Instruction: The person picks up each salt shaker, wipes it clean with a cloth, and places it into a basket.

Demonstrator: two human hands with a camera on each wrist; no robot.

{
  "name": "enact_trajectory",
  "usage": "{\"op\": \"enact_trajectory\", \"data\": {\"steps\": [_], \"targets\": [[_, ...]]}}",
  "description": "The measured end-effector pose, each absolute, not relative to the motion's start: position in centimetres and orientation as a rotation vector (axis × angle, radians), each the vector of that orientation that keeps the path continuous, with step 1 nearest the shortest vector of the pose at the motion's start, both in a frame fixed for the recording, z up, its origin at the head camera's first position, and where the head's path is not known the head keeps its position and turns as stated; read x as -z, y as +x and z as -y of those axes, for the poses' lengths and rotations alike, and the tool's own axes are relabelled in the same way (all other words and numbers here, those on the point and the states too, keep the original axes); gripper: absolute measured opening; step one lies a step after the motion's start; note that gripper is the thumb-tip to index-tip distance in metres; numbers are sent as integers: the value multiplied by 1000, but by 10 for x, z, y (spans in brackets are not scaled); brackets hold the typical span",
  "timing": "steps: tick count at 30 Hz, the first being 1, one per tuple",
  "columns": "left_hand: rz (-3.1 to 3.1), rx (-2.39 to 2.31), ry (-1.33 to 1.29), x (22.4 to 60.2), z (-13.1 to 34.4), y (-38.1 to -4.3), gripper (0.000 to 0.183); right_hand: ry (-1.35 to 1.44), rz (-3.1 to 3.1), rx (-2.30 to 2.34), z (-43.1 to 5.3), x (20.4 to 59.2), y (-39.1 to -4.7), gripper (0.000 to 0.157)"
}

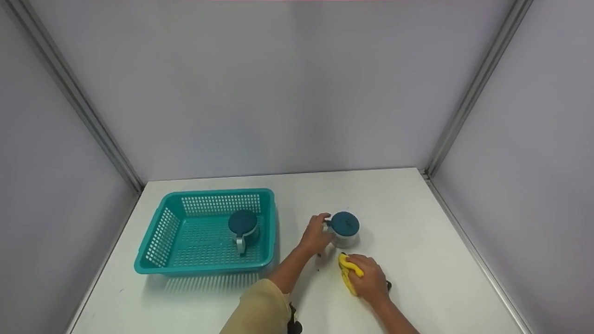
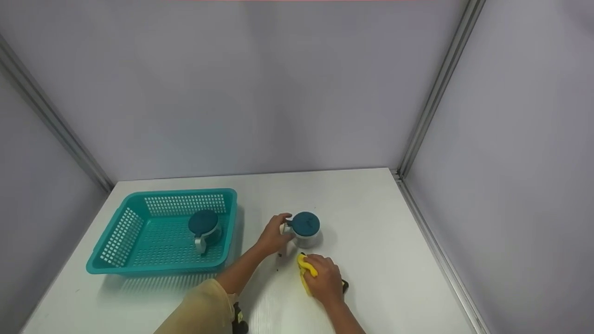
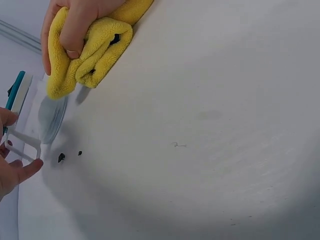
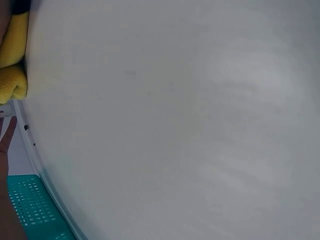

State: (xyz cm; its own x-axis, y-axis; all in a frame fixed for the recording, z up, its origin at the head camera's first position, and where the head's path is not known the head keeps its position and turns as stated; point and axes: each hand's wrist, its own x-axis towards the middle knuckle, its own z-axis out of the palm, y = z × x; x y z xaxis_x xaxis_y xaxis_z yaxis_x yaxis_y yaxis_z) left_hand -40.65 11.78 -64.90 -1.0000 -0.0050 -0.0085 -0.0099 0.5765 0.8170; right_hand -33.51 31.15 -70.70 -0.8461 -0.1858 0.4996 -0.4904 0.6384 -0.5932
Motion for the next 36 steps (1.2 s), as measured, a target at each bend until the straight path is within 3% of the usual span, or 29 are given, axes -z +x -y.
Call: {"op": "enact_trajectory", "data": {"steps": [10, 36], "targets": [[-2518, -1715, -188, 662, -117, -393, 34, 519, 2475, -1078, -312, 708, -337, 31], [-2489, -2077, -294, 688, -134, -396, 33, 484, 2468, -1041, -309, 711, -337, 32]]}}
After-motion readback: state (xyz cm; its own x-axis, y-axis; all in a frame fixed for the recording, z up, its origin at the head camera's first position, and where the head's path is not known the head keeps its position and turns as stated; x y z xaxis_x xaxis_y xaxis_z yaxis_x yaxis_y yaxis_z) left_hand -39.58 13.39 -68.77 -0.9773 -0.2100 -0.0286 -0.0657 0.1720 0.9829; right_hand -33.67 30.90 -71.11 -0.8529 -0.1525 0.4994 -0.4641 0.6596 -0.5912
